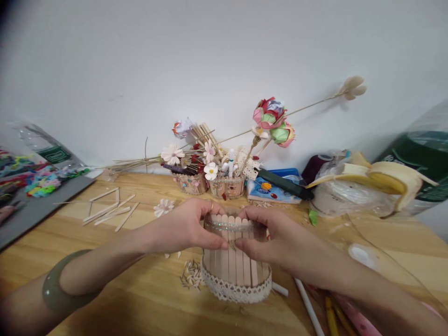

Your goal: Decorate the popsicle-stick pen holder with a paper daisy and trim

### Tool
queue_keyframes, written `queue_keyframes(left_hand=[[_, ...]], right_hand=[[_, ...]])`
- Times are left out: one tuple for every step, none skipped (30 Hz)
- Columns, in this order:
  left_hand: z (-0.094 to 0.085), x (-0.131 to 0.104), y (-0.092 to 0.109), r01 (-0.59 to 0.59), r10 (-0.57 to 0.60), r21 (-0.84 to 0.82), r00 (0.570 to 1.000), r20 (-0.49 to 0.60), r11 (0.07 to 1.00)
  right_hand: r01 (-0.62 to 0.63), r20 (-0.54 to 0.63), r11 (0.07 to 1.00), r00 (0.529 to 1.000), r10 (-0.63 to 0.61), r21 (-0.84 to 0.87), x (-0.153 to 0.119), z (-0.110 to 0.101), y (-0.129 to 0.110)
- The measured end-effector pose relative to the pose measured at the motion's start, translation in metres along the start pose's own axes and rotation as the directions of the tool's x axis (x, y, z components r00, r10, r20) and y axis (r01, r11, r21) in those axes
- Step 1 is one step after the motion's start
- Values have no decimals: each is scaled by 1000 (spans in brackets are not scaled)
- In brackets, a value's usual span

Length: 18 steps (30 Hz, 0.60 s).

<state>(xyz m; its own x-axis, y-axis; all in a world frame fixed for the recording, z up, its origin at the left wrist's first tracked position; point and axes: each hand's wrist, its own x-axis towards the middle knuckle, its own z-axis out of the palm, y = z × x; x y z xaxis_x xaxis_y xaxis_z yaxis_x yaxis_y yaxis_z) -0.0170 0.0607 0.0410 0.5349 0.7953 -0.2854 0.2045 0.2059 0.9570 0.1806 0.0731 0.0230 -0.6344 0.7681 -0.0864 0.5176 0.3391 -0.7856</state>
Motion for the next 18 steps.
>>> queue_keyframes(left_hand=[[0, 0, 0, 5, -5, 8, 1000, -9, 1000], [0, 0, -1, 10, -10, 12, 1000, -16, 1000], [0, 0, -1, 14, -14, 11, 1000, -21, 1000], [-1, 0, -1, 17, -17, 5, 1000, -22, 1000], [-1, 0, -2, 18, -18, -3, 1000, -18, 1000], [-1, 0, -2, 18, -18, -11, 1000, -13, 1000], [-1, 0, -2, 18, -18, -17, 1000, -9, 1000], [-1, 0, -2, 19, -20, -19, 1000, -8, 1000], [-1, 0, -2, 21, -22, -14, 1000, -12, 1000], [-1, 0, -2, 25, -25, -7, 1000, -16, 1000], [-1, 0, -2, 29, -29, -1, 999, -19, 1000], [-1, 0, -2, 30, -30, 4, 999, -18, 1000], [-1, 0, -2, 29, -28, 9, 999, -18, 1000], [-1, 0, -2, 28, -28, 15, 999, -18, 999], [-1, 0, -2, 29, -28, 28, 999, -21, 999], [-2, 0, -2, 30, -29, 52, 999, -26, 998], [-2, 0, -2, 31, -28, 86, 999, -34, 996], [-2, 1, -2, 29, -25, 117, 999, -41, 993]], right_hand=[[-3, -1, 1000, 1000, 3, -1, 0, 0, -1], [-7, -5, 1000, 1000, 7, -5, 0, 0, -3], [-8, -11, 1000, 1000, 8, -11, 0, 0, -4], [-4, -15, 1000, 1000, 4, -15, 0, 0, -6], [1, -15, 1000, 1000, -2, -14, 0, 0, -7], [9, -16, 1000, 1000, -9, -11, 0, 0, -8], [10, -13, 1000, 1000, -10, -7, 0, 0, -8], [12, -13, 1000, 1000, -13, -6, 0, 0, -8], [14, -14, 1000, 1000, -15, -10, 0, 0, -8], [16, -17, 1000, 1000, -16, -18, 0, 0, -7], [19, -23, 999, 1000, -20, -28, 0, 1, -6], [23, -26, 999, 999, -24, -35, 0, 1, -5], [23, -27, 999, 999, -24, -39, 0, 1, -4], [25, -26, 999, 999, -26, -39, 0, 2, -3], [23, -19, 999, 1000, -24, -36, 1, 2, -1], [21, -14, 999, 1000, -21, -35, 1, 2, 0], [17, -7, 999, 1000, -17, -34, 1, 1, 0], [14, 0, 999, 1000, -14, -32, 1, 1, 0]])
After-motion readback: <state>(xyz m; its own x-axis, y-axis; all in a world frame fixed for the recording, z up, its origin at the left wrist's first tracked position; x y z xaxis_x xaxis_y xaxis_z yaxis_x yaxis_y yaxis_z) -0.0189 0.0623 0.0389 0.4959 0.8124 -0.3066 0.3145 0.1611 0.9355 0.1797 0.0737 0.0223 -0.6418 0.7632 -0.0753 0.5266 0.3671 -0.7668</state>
